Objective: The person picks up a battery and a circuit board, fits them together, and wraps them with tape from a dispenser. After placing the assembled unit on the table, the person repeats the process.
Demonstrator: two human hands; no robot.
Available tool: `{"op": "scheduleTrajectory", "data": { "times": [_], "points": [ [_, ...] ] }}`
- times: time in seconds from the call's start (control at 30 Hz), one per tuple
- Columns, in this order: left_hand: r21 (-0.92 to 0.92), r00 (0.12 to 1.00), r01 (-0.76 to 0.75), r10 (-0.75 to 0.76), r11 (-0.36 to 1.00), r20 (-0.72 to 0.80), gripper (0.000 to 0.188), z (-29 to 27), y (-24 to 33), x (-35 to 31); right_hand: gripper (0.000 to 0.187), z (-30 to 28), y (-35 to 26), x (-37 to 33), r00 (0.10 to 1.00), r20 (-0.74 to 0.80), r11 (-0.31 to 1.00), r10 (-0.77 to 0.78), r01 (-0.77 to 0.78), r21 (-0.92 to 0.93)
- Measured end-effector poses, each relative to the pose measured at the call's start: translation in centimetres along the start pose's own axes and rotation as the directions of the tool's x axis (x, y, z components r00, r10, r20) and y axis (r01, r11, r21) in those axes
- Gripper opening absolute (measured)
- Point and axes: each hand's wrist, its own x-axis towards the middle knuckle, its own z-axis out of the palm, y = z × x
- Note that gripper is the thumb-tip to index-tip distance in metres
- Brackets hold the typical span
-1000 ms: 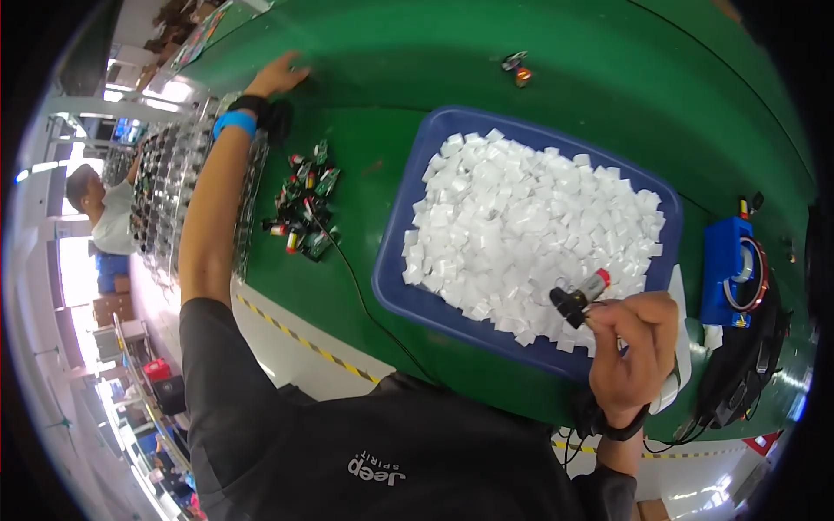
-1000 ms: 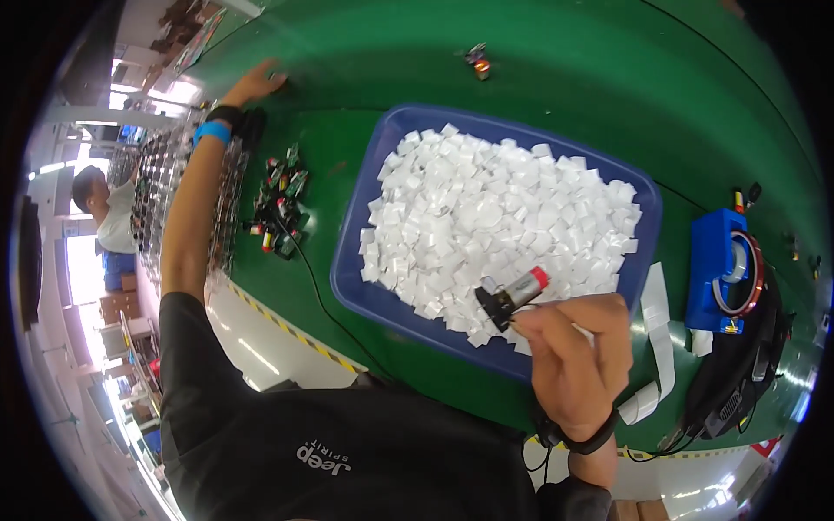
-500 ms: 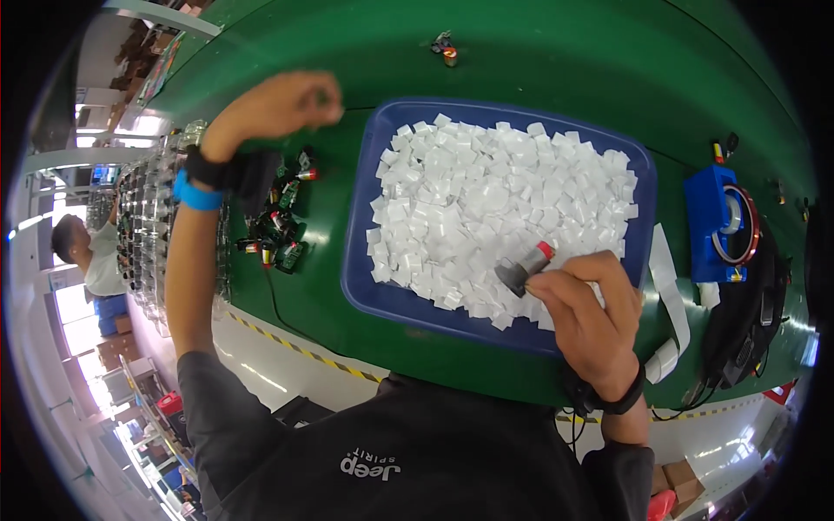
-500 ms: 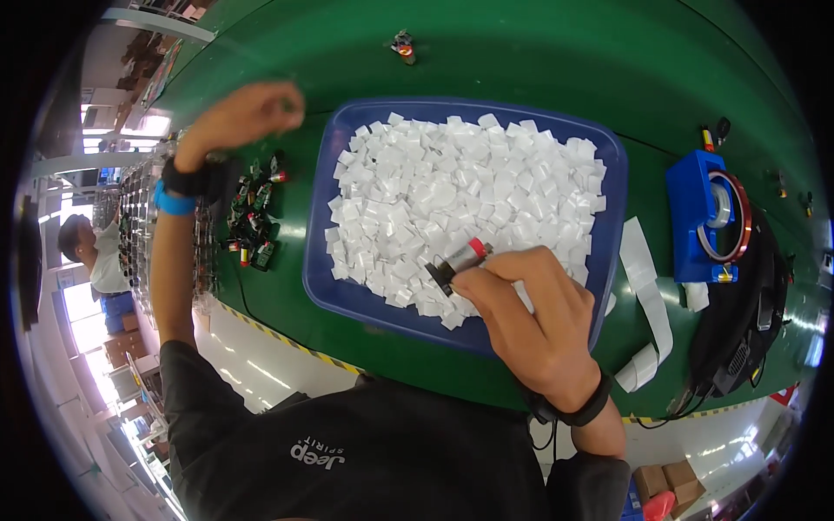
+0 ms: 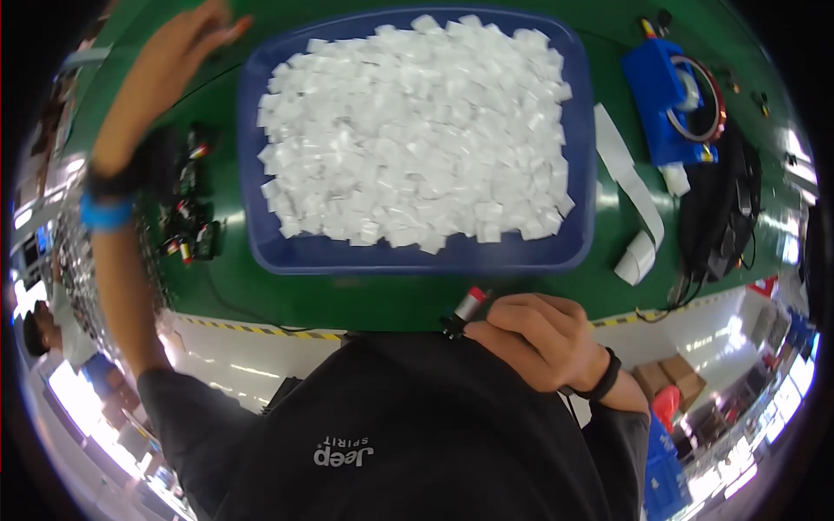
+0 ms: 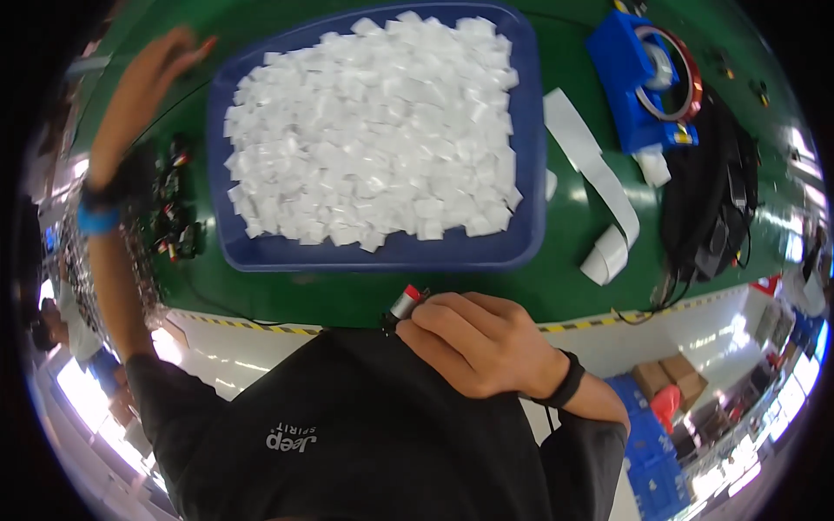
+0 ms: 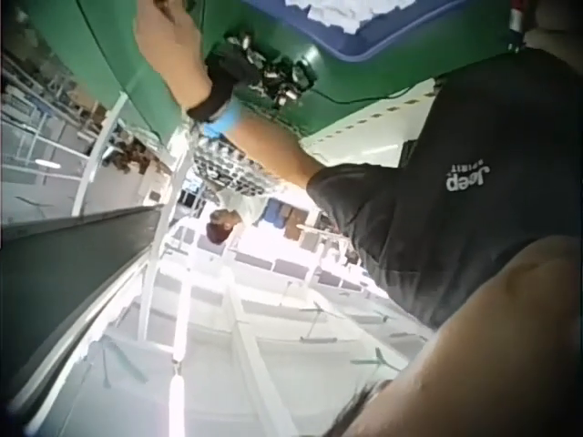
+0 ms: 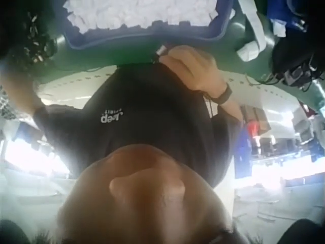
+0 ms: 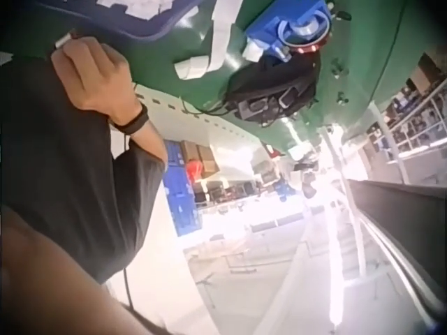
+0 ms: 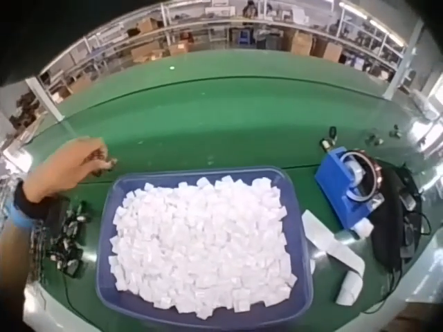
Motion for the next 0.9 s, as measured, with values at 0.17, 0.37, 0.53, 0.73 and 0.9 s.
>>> {"op": "scheduleTrajectory", "data": {
  "times": [0.17,0.37,0.53,0.73,0.9],
  "points": [
    [-0.083,0.863,0.414,-0.362,0.906,0.353,0.021,-1.8,2.1,-7.7,0.026,1.1,0.9,-2.8,1.000,0.007,0.990,0.015,-0.014,-0.140],
    [0.069,0.936,0.344,-0.348,0.937,0.061,0.025,-3.9,7.2,-6.1,0.021,-0.1,1.8,-4.0,0.999,-0.008,0.992,0.038,-0.039,-0.123],
    [-0.208,0.979,-0.202,0.196,0.957,-0.052,0.025,-3.9,21.1,6.1,0.019,-4.3,0.9,-4.4,0.993,-0.026,0.979,0.118,-0.120,-0.162],
    [-0.169,0.575,-0.761,0.530,0.627,-0.623,0.030,4.5,29.7,20.0,0.014,-15.7,4.8,-1.9,0.681,-0.381,0.739,0.625,-0.674,0.006],
    [-0.383,0.848,-0.513,0.384,0.769,-0.365,0.033,9.1,32.2,23.9,0.025,-19.4,8.1,-0.7,0.442,-0.142,0.464,0.886,-0.835,0.295]
  ]
}}
